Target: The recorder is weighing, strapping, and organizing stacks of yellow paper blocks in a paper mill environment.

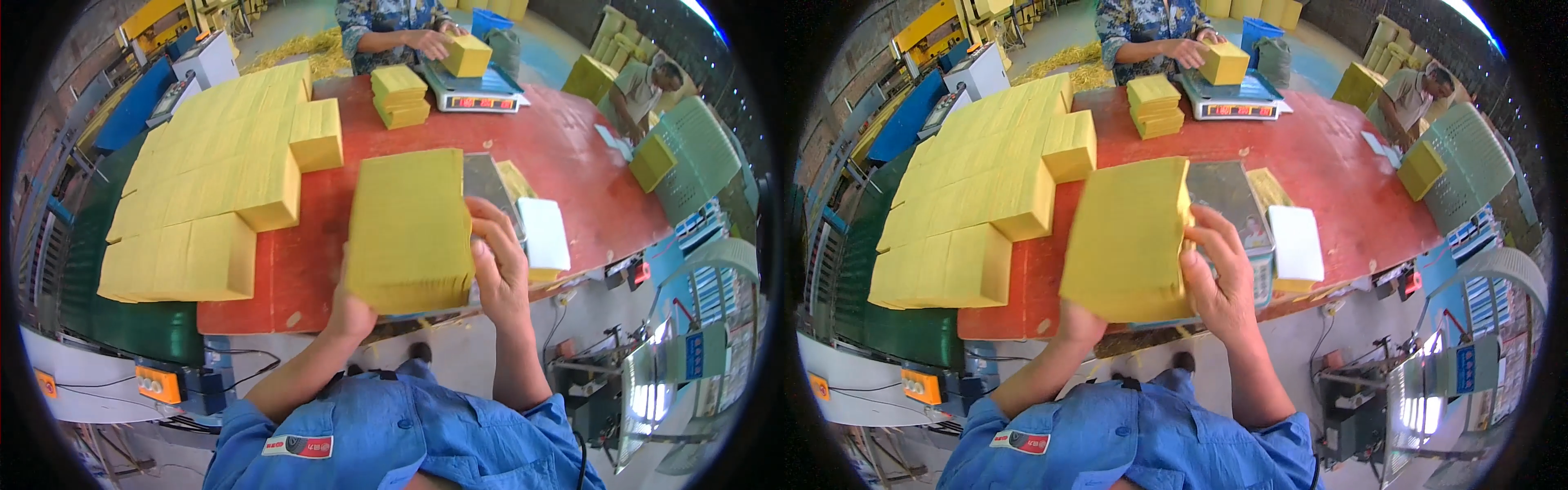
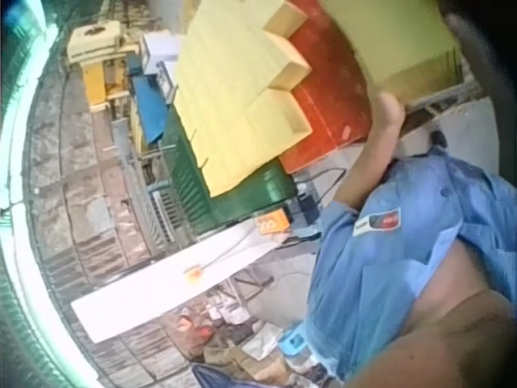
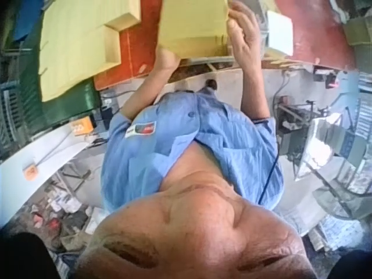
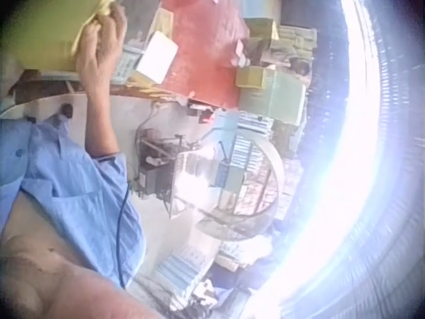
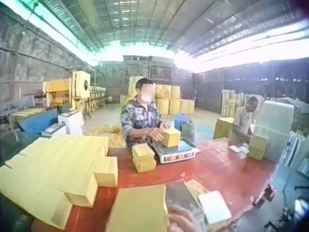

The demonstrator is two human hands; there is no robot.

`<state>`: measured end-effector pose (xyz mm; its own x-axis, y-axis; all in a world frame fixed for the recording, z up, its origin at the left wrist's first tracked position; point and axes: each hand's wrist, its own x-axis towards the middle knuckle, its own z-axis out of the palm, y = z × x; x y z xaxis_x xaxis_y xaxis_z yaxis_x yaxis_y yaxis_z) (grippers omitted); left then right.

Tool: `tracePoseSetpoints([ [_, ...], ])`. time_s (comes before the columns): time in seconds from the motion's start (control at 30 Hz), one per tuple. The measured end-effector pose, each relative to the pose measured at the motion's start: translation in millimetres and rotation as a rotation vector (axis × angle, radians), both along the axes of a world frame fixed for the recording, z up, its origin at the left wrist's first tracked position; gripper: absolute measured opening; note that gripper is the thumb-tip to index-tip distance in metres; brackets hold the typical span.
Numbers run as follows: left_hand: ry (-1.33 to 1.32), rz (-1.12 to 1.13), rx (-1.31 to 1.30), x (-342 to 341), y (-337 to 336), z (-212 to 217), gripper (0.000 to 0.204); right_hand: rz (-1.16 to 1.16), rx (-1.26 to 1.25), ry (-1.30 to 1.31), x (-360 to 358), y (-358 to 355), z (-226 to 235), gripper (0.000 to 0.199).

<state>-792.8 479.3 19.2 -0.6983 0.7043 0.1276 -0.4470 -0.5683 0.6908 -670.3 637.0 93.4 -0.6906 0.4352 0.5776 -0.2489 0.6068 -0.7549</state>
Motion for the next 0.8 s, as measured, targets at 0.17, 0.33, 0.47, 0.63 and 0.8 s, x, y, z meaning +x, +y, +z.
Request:
tracePoseSetpoints([
  [0.17, -0.354, -0.063, 0.066, 14, 125, 0, 0.042, -0.219, -0.028, -0.124, -19, 74, 17, 0.030],
  [0.33, -0.431, 0.019, 0.128, 11, 171, -16, 0.044, -0.126, 0.233, -0.295, -56, 127, 25, 0.033],
  [0.47, -0.639, 0.005, 0.124, 24, 165, -15, 0.046, -0.026, 0.386, -0.361, -74, 141, 25, 0.035],
  [0.63, -0.835, -0.117, 0.087, 45, 86, -14, 0.055, 0.019, 0.613, -0.335, -76, 113, 18, 0.040],
  [0.8, -0.617, -0.179, -0.138, 23, 33, -1, 0.052, -0.046, 0.713, -0.351, -66, 102, 13, 0.042],
])
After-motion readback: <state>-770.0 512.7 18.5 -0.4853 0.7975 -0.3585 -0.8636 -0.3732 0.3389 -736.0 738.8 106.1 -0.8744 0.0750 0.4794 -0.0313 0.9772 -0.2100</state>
